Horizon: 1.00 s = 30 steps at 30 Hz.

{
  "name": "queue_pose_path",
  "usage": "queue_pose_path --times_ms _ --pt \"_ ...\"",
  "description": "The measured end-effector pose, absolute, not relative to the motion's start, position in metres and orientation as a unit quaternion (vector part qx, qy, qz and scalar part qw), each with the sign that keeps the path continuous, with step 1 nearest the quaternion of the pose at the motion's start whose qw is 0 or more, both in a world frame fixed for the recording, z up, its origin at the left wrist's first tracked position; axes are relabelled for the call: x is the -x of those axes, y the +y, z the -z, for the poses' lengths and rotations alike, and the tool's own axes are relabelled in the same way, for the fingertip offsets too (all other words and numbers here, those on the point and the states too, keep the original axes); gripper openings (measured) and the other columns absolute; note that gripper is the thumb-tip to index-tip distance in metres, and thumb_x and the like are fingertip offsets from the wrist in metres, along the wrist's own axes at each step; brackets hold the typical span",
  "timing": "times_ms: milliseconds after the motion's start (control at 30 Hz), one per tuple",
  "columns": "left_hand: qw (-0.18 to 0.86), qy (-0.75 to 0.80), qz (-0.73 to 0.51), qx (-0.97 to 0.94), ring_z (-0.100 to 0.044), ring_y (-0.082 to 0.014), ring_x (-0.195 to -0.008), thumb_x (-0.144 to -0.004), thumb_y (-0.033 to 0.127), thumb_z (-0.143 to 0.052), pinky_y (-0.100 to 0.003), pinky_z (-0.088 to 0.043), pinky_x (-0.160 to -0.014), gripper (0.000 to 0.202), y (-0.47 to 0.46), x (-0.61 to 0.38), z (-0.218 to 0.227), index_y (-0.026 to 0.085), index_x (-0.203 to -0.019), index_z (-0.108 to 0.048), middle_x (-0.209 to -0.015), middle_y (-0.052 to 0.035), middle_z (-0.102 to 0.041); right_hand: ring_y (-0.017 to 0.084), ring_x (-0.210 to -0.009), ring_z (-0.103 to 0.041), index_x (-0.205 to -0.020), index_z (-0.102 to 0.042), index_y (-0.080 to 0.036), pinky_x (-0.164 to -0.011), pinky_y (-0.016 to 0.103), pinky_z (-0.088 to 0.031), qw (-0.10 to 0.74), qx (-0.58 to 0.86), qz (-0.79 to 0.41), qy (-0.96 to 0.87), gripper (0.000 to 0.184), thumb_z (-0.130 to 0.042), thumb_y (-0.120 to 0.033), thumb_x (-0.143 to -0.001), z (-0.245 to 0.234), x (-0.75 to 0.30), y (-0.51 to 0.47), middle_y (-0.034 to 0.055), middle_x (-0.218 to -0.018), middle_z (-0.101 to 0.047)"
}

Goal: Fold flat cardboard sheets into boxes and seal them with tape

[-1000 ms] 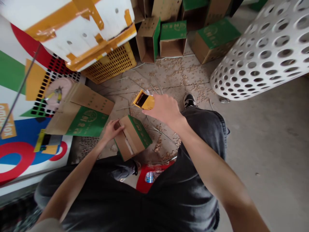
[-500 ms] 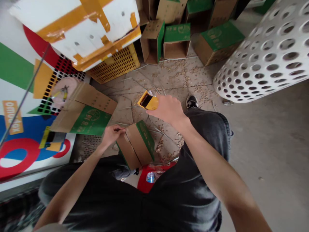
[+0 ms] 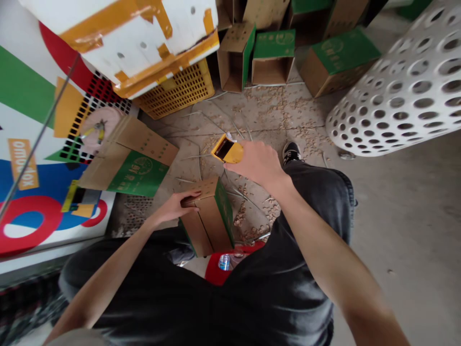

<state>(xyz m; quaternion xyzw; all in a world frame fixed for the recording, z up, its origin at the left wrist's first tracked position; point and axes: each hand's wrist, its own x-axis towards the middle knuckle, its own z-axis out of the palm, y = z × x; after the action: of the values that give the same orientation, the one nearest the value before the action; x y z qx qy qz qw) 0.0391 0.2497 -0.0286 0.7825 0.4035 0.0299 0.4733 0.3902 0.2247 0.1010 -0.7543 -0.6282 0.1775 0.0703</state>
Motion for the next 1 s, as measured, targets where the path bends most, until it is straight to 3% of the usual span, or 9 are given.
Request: queue_pose_path --times_ms 167,333,500,667,867,1000 --pt "0.465 0.382 -0.014 -0.799 -0.056 -0.0302 -0.147 -0.101 0.056 -0.062 -0.05 -0.041 -0.126 0.052 0.251 -0.036 0.024 0.025 -0.143 -0.069 -0.155 -0.0098 -0.063 0.036 -0.093 -0.072 -0.121 -0.074 -0.02 -0.076 0.041 -0.051 0.064 0.748 -0.177 -0.636 0.061 -0.07 -0.069 -0.085 -0.099 -0.389 0.225 0.0153 -0.1 -0.078" --pt "0.511 0.453 0.041 -0.729 -0.044 -0.0317 -0.157 -0.093 0.064 -0.068 -0.051 -0.034 -0.13 0.095 0.255 -0.031 0.044 0.018 -0.168 -0.033 -0.171 -0.0185 -0.042 0.037 -0.093 -0.072 -0.12 -0.074 -0.018 -0.077 0.042 -0.052 0.051 0.751 -0.18 -0.633 0.063 -0.071 -0.07 -0.084 -0.099 -0.386 0.227 0.0164 -0.1 -0.078" --pt "0.53 0.465 0.056 -0.707 -0.031 -0.0321 -0.163 -0.092 0.073 -0.062 -0.05 -0.027 -0.133 0.102 0.254 -0.032 0.066 0.02 -0.171 -0.021 -0.177 -0.0182 -0.027 0.036 -0.092 -0.072 -0.117 -0.074 -0.019 -0.076 0.041 -0.051 0.054 0.746 -0.178 -0.639 0.062 -0.071 -0.071 -0.084 -0.097 -0.386 0.227 0.0155 -0.098 -0.078" --pt "0.471 0.464 0.113 -0.742 -0.014 -0.0363 -0.167 -0.093 0.081 -0.053 -0.056 -0.019 -0.135 0.102 0.243 -0.038 0.053 0.021 -0.171 -0.025 -0.18 -0.0165 -0.018 0.035 -0.094 -0.072 -0.116 -0.075 -0.019 -0.077 0.04 -0.051 0.044 0.75 -0.182 -0.635 0.061 -0.071 -0.071 -0.083 -0.098 -0.385 0.226 0.0145 -0.097 -0.077" --pt "0.421 0.399 0.172 -0.796 -0.015 -0.0341 -0.168 -0.092 0.085 -0.051 -0.052 -0.015 -0.136 0.105 0.231 -0.047 0.032 0.025 -0.174 -0.023 -0.182 -0.0112 -0.011 0.036 -0.095 -0.073 -0.117 -0.075 -0.02 -0.078 0.041 -0.051 0.037 0.748 -0.179 -0.638 0.061 -0.071 -0.071 -0.084 -0.096 -0.385 0.226 0.0149 -0.1 -0.078" --pt "0.419 0.393 0.155 -0.804 -0.009 -0.032 -0.169 -0.098 0.082 -0.042 -0.054 -0.018 -0.135 0.091 0.22 -0.054 0.041 0.032 -0.172 -0.029 -0.182 -0.0068 -0.016 0.037 -0.096 -0.073 -0.121 -0.074 -0.02 -0.079 0.042 -0.052 0.031 0.745 -0.178 -0.642 0.064 -0.072 -0.073 -0.083 -0.094 -0.385 0.226 0.016 -0.102 -0.077"
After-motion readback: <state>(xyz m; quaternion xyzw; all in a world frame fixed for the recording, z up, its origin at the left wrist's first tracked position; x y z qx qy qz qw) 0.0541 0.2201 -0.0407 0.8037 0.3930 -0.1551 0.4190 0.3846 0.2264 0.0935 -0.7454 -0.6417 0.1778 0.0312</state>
